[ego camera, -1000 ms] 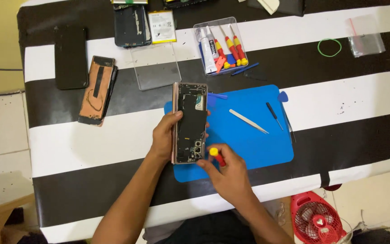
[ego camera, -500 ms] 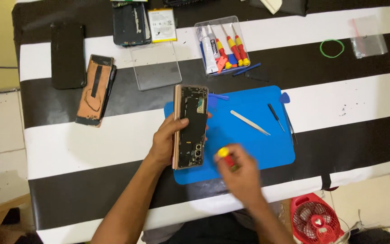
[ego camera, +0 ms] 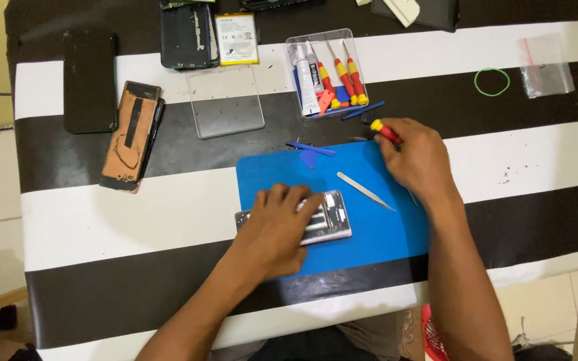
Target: Removing internal components and screws from a smartphone during a repair process.
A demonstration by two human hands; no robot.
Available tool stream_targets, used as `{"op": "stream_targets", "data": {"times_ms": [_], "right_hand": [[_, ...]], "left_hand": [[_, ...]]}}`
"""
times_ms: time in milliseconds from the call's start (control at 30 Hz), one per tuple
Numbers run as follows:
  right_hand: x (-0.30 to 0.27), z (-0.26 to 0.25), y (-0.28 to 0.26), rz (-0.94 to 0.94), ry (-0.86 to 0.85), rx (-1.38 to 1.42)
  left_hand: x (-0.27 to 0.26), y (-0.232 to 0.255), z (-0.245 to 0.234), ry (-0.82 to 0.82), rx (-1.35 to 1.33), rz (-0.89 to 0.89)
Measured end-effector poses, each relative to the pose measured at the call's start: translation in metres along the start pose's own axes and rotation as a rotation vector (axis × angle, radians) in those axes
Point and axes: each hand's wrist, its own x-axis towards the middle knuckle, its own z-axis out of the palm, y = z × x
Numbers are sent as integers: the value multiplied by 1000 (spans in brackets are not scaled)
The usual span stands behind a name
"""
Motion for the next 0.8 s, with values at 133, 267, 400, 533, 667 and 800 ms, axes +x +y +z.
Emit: {"op": "stream_targets", "data": {"times_ms": [133, 267, 400, 533, 667, 800], "right_hand": [[-47, -24, -11, 61, 91, 189], [-127, -23, 5, 298, 154, 645], [-170, 5, 5, 116, 215, 1009], [-177, 23, 3, 160, 179, 921], [-165, 28, -8, 199, 241, 1070], [-132, 26, -15, -5, 386, 1009]], "left_hand": [[3, 0, 6, -146, -19, -28], [-2, -6, 19, -60, -35, -7], [-3, -7, 18, 10, -64, -84], [-3, -11, 32, 5, -13, -62], [-3, -15, 37, 53, 10, -2], [1, -6, 6, -91, -35, -53]]}}
